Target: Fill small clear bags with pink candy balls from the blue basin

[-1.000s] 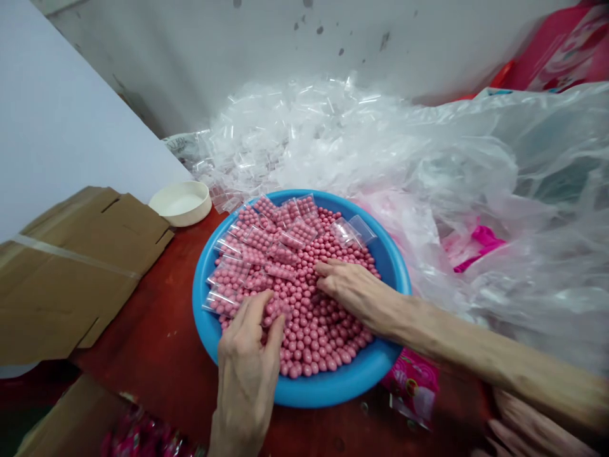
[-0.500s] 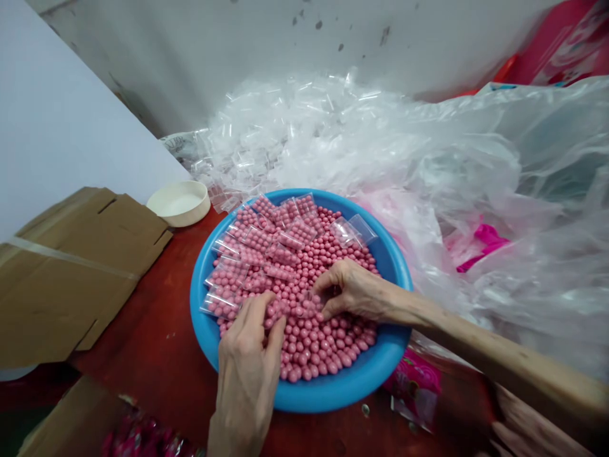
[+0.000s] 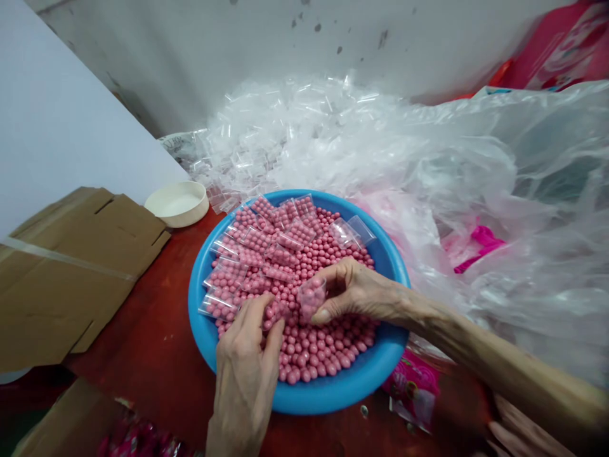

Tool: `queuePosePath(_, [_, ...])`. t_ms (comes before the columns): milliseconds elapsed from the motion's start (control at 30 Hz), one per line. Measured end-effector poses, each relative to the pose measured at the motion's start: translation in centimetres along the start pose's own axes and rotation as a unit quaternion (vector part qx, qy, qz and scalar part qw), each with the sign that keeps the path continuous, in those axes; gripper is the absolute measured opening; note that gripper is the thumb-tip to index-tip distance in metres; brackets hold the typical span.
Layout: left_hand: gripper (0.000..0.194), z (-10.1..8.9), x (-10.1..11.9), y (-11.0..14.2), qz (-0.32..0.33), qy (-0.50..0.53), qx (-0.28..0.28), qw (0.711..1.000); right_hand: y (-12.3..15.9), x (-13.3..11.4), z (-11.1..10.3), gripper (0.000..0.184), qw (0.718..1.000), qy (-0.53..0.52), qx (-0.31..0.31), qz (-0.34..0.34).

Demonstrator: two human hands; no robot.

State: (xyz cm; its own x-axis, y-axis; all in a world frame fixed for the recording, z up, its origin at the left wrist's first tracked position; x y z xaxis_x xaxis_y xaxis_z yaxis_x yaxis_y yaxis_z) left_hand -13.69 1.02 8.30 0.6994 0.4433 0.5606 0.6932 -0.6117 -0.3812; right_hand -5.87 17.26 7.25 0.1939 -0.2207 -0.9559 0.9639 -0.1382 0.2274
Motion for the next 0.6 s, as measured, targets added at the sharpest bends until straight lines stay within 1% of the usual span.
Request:
queuePosePath(100, [0.018, -0.1, 0.0, 0.0, 0.004, -0.001, 0.002, 1.0, 0.1, 0.0, -0.7, 0.016, 0.997, 0.051, 0.046, -0.021])
queuePosePath(167, [0.018, -0.1, 0.1, -0.1, 0.007, -0.001, 0.005, 1.0, 0.3, -0.1, -1.3, 0.012, 0.991, 0.116, 0.052, -0.044])
queuePosePath(200, [0.018, -0.1, 0.1, -0.1, 0.008, -0.001, 0.008, 1.0, 0.4, -0.2, -1.7, 0.009, 0.982, 0.17, 0.055, -0.061])
queuePosePath(233, [0.018, -0.1, 0.1, -0.1, 0.009, -0.001, 0.01, 1.0, 0.5, -0.3, -1.9, 0.006, 0.964, 0.243, 0.062, -0.085])
queuePosePath(267, [0.018, -0.1, 0.0, -0.1, 0.01, 0.0, 0.012, 1.0, 0.6, -0.5, -2.1, 0.006, 0.935, 0.329, 0.074, -0.113])
queuePosePath(300, [0.018, -0.1, 0.0, 0.0, 0.01, 0.0, 0.011, 1.0, 0.8, -0.6, -2.0, 0.009, 0.892, 0.419, 0.089, -0.145])
queuePosePath(367, [0.019, 0.0, -0.1, 0.0, 0.01, 0.0, 0.012, 1.0, 1.0, -0.9, -1.1, 0.013, 0.791, 0.569, 0.107, -0.198])
queuePosePath(400, [0.02, 0.0, -0.2, 0.0, 0.011, 0.001, 0.011, 1.0, 1.1, -0.9, -0.3, 0.014, 0.747, 0.622, 0.101, -0.212])
queuePosePath(433, [0.02, 0.0, -0.3, 0.0, 0.011, 0.003, 0.011, 1.0, 1.2, -0.9, 0.6, 0.014, 0.715, 0.66, 0.084, -0.213])
queuePosePath(467, [0.021, 0.0, -0.3, 0.0, 0.012, 0.005, 0.01, 1.0, 1.2, -0.7, 1.6, 0.017, 0.691, 0.691, 0.052, -0.205])
queuePosePath(500, [0.021, 0.0, -0.3, 0.0, 0.012, 0.008, 0.009, 1.0, 1.2, -0.6, 2.3, 0.019, 0.681, 0.705, 0.03, -0.196])
queuePosePath(533, [0.022, 0.0, -0.3, 0.0, 0.012, 0.011, 0.008, 1.0, 1.2, -0.5, 2.9, 0.019, 0.683, 0.703, 0.016, -0.198])
queuePosePath(567, [0.022, 0.0, -0.3, 0.0, 0.011, 0.012, 0.006, 1.0, 1.2, -0.4, 3.3, 0.018, 0.696, 0.686, 0.012, -0.211])
queuePosePath(600, [0.021, 0.0, -0.2, 0.0, 0.009, 0.013, 0.005, 1.0, 1.2, -0.3, 3.3, 0.016, 0.718, 0.658, 0.017, -0.227])
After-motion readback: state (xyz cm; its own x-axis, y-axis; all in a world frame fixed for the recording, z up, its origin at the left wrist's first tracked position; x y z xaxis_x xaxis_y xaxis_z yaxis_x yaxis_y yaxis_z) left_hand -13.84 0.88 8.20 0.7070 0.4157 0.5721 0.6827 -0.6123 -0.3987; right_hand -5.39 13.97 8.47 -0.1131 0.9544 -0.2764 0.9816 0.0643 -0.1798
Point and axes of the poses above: each hand's wrist, its own y-axis away from the middle knuckle, its own z-axis out of the palm, x = y × z, the point moved 3 cm from there along -y, towards the middle knuckle, and after that the axes turned 9 degrees about x, right-handed, at the moved point
